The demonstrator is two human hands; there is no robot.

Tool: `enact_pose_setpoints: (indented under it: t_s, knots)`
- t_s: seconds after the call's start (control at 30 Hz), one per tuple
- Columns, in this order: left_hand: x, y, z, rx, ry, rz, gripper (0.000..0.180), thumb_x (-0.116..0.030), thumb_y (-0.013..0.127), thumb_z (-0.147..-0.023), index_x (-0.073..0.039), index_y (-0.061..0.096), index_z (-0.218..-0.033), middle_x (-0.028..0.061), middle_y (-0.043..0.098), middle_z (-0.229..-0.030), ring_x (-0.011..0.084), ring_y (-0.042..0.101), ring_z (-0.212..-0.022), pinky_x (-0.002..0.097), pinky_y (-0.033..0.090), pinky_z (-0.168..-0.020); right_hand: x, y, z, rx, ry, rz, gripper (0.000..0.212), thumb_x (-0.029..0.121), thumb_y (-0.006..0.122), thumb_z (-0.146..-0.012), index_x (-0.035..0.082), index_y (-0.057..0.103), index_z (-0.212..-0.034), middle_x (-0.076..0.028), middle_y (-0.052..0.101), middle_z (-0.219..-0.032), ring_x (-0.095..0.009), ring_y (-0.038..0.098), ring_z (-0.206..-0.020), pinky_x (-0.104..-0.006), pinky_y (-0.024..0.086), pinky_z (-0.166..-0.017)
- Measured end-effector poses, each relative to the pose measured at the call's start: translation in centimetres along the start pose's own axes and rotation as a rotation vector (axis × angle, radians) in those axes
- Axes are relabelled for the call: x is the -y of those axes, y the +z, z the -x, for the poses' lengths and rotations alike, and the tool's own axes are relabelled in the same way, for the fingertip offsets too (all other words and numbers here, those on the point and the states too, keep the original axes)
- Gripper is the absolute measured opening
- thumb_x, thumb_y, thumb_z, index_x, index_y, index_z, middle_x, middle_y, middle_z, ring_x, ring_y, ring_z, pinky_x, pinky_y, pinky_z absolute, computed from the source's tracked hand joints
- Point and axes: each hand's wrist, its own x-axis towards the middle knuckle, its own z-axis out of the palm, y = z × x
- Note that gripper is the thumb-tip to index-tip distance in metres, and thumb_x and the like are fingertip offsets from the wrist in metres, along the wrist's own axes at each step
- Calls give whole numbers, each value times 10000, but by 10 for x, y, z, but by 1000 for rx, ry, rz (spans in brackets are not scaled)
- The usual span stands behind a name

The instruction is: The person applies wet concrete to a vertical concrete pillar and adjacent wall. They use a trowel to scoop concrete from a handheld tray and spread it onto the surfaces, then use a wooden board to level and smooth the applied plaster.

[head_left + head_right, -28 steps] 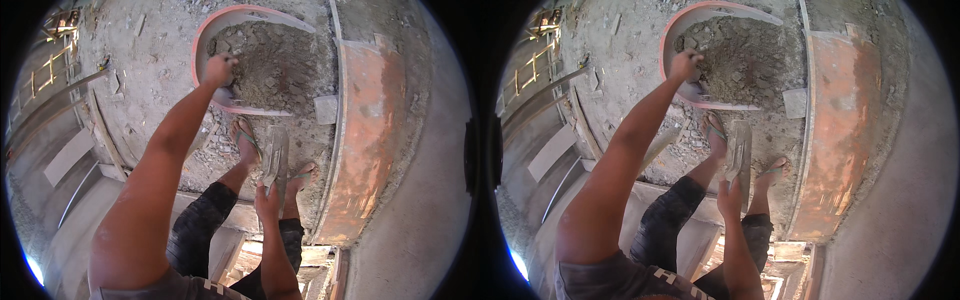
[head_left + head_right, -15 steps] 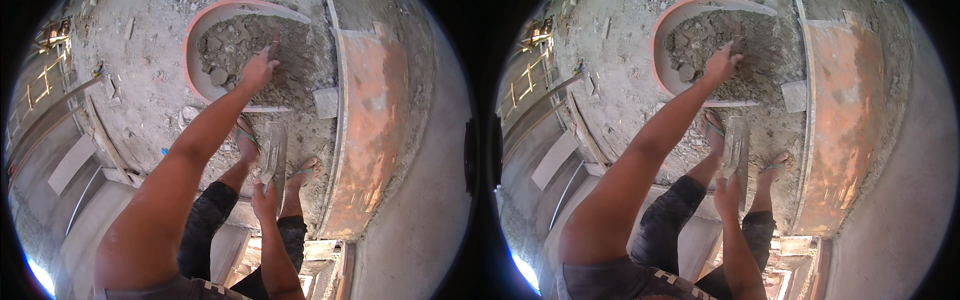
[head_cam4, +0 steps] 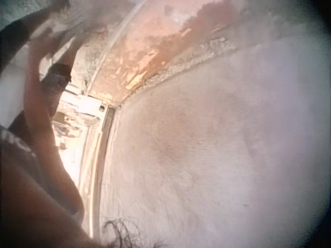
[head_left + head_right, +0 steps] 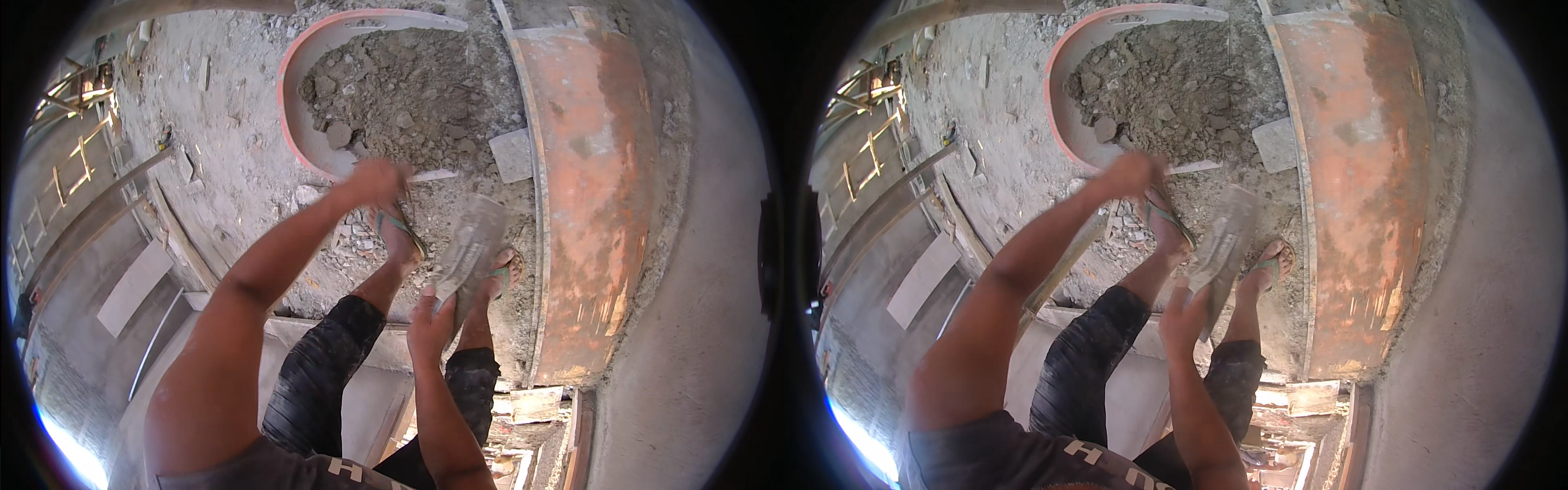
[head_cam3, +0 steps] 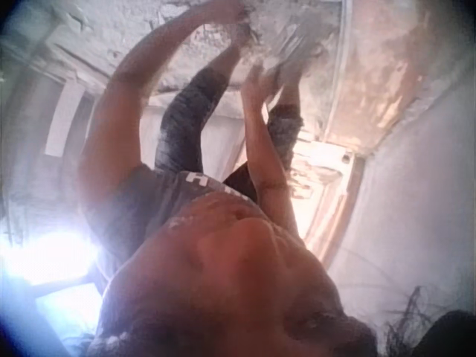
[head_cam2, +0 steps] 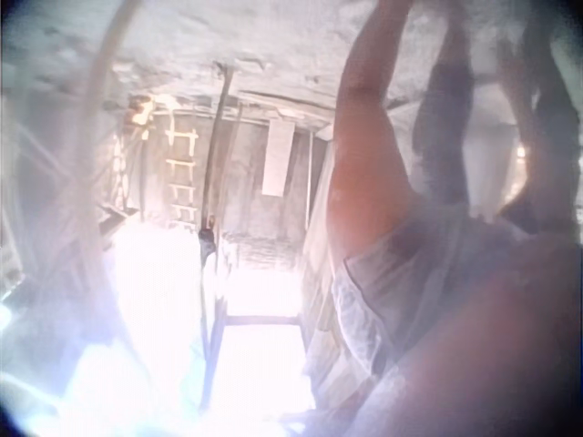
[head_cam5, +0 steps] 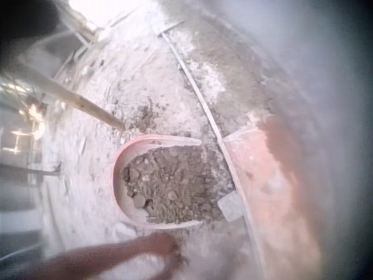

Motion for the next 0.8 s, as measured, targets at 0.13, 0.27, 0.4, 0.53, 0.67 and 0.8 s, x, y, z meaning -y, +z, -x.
enact_pose_setpoints:
  t_s: [0.13,0.27,0.4,0.53,0.67,0.8]
  knots:
    - [-35,48,-11,246,29,-93,257,-210,611,-864,-120,587,-1103,129,692,-903,358,678,-837,468,537,-741,7,-13,-8,-99,39,-79,426,315,530,-993,-34,483,-1231,-89,583,-887,-154,544,-727,-293,449,-637]
    - [-29,41,-73,-147,-483,-35,309,-177,563,-877,-25,554,-1146,177,683,-926,345,670,-966,461,542,-791,25,-24,-16,11,232,-211,469,324,514,-985,-70,494,-1238,-230,616,-1114,-315,608,-999,-381,443,-908]
    - [-12,60,-87,-198,-542,-125,222,-162,544,-864,-42,581,-1047,192,690,-948,357,683,-919,467,546,-739,11,-15,-14,16,90,-134,351,298,530,-994,-16,515,-1149,-73,569,-861,-151,531,-706,-289,422,-634]
    - [-85,-33,-69,-132,-352,-45,208,-149,556,-844,-89,582,-1042,157,699,-924,366,690,-869,481,539,-712,0,-16,-16,-24,145,-178,250,246,564,-978,22,526,-1082,-24,576,-770,-101,541,-579,-248,423,-498]
    - [-91,-53,-120,-708,-10,-86,223,-149,595,-829,-129,620,-1049,108,667,-980,314,610,-957,425,524,-753,8,-4,-19,28,456,-525,217,161,604,-927,36,519,-1082,-68,627,-838,-142,601,-619,-257,451,-509]
    - [-35,-21,-191,-612,-46,-381,257,-152,631,-820,-125,615,-1075,75,641,-979,267,571,-1016,386,508,-829,0,4,-16,255,730,-611,263,137,607,-896,52,499,-1120,-103,667,-883,-164,628,-691,-288,482,-574]
